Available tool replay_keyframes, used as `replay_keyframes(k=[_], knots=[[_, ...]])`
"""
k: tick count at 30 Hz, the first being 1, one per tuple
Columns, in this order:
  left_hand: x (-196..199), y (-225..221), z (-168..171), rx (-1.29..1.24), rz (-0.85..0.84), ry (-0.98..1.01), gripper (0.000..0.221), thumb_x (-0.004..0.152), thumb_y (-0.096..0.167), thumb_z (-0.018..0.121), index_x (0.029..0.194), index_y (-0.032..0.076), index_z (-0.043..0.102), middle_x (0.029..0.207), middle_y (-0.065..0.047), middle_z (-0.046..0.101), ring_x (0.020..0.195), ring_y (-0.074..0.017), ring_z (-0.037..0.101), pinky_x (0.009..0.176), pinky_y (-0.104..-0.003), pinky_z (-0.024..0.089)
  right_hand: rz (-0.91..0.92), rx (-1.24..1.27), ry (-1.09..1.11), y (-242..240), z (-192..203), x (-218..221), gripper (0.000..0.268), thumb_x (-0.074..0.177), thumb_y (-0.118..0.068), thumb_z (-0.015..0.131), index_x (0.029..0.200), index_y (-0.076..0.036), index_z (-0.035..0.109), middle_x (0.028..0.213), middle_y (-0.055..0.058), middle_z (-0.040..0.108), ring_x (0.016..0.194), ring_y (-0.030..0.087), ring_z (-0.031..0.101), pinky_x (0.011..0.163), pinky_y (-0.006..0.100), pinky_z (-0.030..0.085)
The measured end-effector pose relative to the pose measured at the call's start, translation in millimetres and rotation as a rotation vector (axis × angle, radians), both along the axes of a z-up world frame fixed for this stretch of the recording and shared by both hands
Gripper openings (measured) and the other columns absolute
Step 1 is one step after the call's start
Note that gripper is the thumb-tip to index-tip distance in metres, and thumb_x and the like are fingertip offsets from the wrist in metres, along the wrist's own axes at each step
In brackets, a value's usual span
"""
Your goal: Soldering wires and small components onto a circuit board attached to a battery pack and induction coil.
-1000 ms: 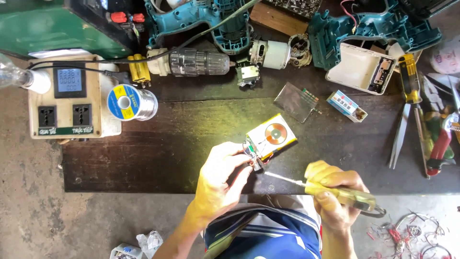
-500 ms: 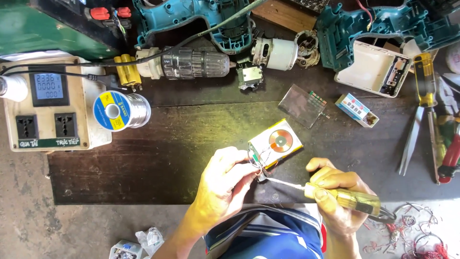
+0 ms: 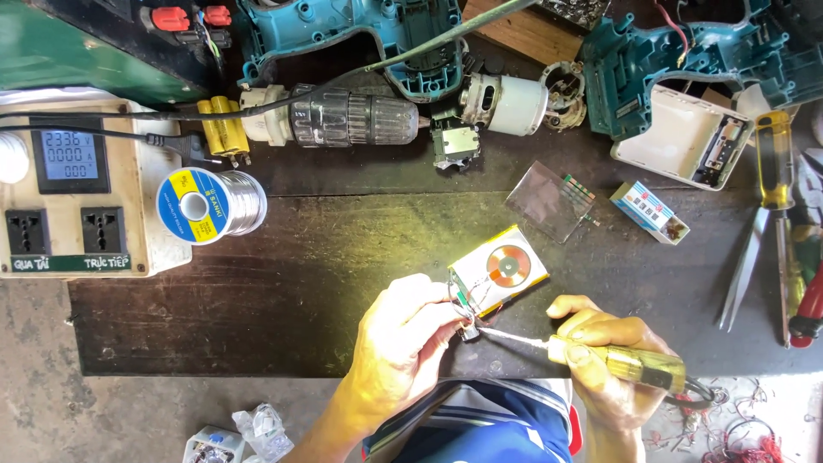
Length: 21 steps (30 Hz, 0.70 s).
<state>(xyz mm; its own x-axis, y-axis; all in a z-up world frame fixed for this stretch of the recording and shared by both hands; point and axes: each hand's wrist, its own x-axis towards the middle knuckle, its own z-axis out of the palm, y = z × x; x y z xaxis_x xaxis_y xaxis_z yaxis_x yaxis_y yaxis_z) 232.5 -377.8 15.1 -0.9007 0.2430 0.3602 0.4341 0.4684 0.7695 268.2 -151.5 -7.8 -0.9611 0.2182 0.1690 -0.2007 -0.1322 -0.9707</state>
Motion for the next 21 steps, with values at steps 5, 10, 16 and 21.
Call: replay_keyframes(k=[5,10,16,21], knots=[[1.7,-1.1,-3.7,0.018,0.010,-0.010,0.007,0.095,0.010,0.070,0.097,0.004,0.071,0.104,-0.011,0.073,0.091,-0.0298,0.067,0.082,-0.037,0.056,0.015,0.046,-0.003,1.5,-0.1,0.3,0.011,0.086,-0.017,0.073,0.091,-0.009,0.067,0.076,0.009,0.073,0.066,0.020,0.070,0.090,0.047,0.061],[1.2,-1.4,-3.4,0.018,0.007,-0.004,0.007,0.096,0.010,0.069,0.097,0.004,0.071,0.103,-0.011,0.073,0.090,-0.0308,0.067,0.083,-0.038,0.056,0.013,0.086,-0.017,0.3,1.9,0.0,0.012,0.085,-0.016,0.074,0.090,-0.008,0.066,0.075,0.010,0.072,0.064,0.020,0.070,0.091,0.047,0.061],[0.5,-2.7,-1.2,0.015,0.002,-0.003,0.006,0.096,0.009,0.070,0.099,0.004,0.071,0.104,-0.010,0.073,0.092,-0.0306,0.067,0.082,-0.037,0.056,0.022,0.099,-0.019,2.3,-0.5,1.0,0.013,0.083,-0.016,0.075,0.091,-0.007,0.068,0.078,0.010,0.074,0.066,0.021,0.072,0.092,0.048,0.062],[-0.4,-2.0,-0.7,0.028,-0.004,0.004,0.006,0.096,0.007,0.068,0.099,0.003,0.071,0.104,-0.011,0.073,0.091,-0.0309,0.066,0.081,-0.038,0.056,0.018,0.101,-0.009,2.3,-2.4,0.6,0.014,0.083,-0.016,0.075,0.091,-0.007,0.068,0.077,0.010,0.073,0.066,0.021,0.071,0.091,0.048,0.062]])
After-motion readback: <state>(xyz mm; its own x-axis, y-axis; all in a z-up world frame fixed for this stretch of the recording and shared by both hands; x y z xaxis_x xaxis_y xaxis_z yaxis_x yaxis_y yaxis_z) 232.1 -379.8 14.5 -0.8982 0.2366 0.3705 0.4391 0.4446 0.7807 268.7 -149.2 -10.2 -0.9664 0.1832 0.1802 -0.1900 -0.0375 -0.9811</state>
